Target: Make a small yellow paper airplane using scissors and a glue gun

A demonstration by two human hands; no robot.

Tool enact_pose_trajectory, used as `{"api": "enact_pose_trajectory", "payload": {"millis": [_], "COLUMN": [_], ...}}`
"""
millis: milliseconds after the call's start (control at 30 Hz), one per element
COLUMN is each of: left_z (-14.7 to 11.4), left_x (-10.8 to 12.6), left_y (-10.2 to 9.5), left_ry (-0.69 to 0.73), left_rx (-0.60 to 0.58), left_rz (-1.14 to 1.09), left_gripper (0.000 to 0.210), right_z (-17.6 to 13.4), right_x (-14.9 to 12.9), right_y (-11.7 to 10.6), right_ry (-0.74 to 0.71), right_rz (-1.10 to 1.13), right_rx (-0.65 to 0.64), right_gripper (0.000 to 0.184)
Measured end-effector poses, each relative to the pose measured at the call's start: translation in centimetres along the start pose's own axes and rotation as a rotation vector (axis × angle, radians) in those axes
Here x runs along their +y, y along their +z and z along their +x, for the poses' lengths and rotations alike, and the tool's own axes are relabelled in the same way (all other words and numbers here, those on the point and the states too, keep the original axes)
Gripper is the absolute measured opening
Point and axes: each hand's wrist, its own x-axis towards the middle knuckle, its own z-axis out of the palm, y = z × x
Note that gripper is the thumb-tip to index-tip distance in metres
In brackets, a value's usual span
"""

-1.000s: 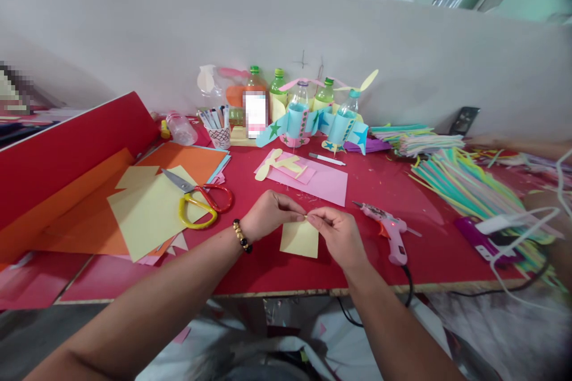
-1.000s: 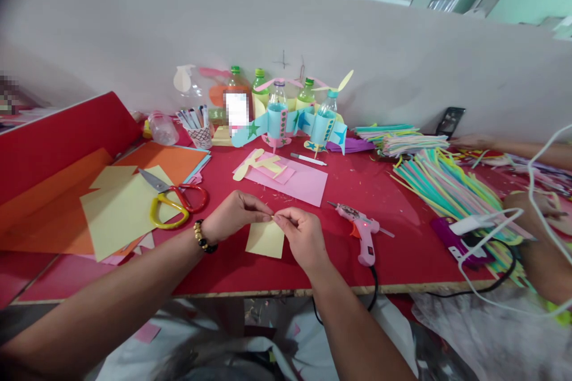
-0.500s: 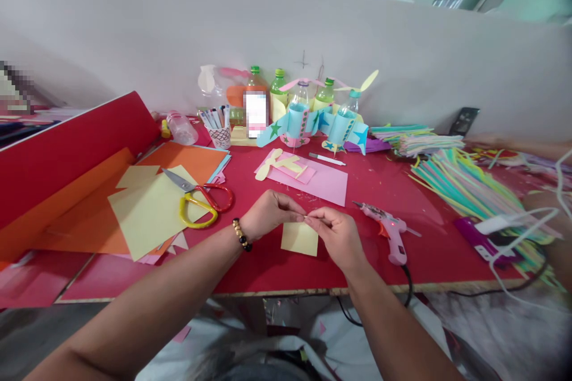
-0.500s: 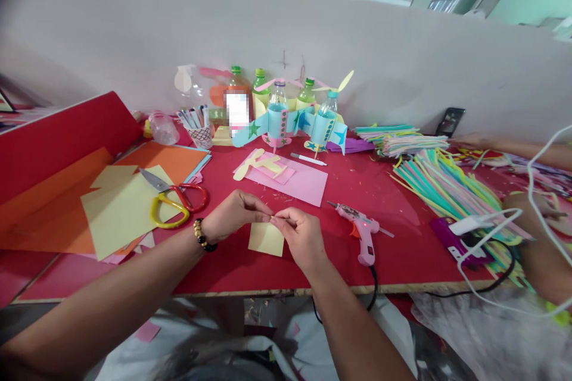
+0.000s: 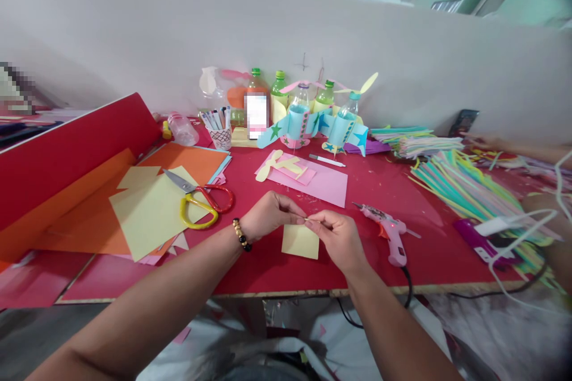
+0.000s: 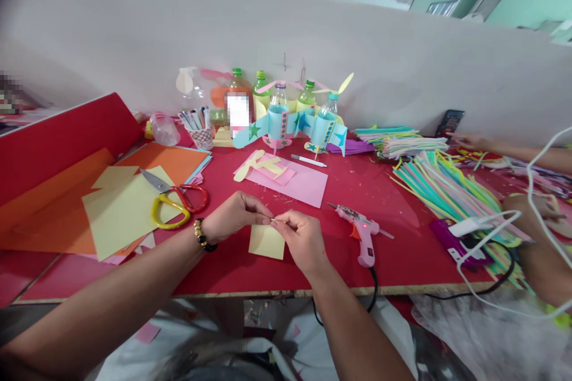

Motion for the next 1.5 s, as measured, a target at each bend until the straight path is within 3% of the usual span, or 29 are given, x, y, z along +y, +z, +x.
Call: {"api": "enact_pose_trajectory", "payload": {"millis": [233,700,1500], "left_z": [-0.20,-0.04,0.05], "left_x": [0.19,0.06,0.05], "left_y": [-0.01,-0.05,-0.72], "left_ry": [-0.005,-0.033,-0.101], "left_rx": [0.008,0.075,0.041], "left_rz": [0.025,-0.057,-0.139], "left_gripper": [0.027,0.031,0.024], "right_z": [0.19,0.13,0.15], "right_x": [-0.07,-0.09,0.05], "right_y": [-0.22,-0.55,-0.52], "right_ry": [0.015,-0.002,0.009], "right_rz": [0.038,-0.028,0.049], "right_rx": [-0.043,0.062,0.059], "right_gripper": [0.019,0.020,0.019]}}
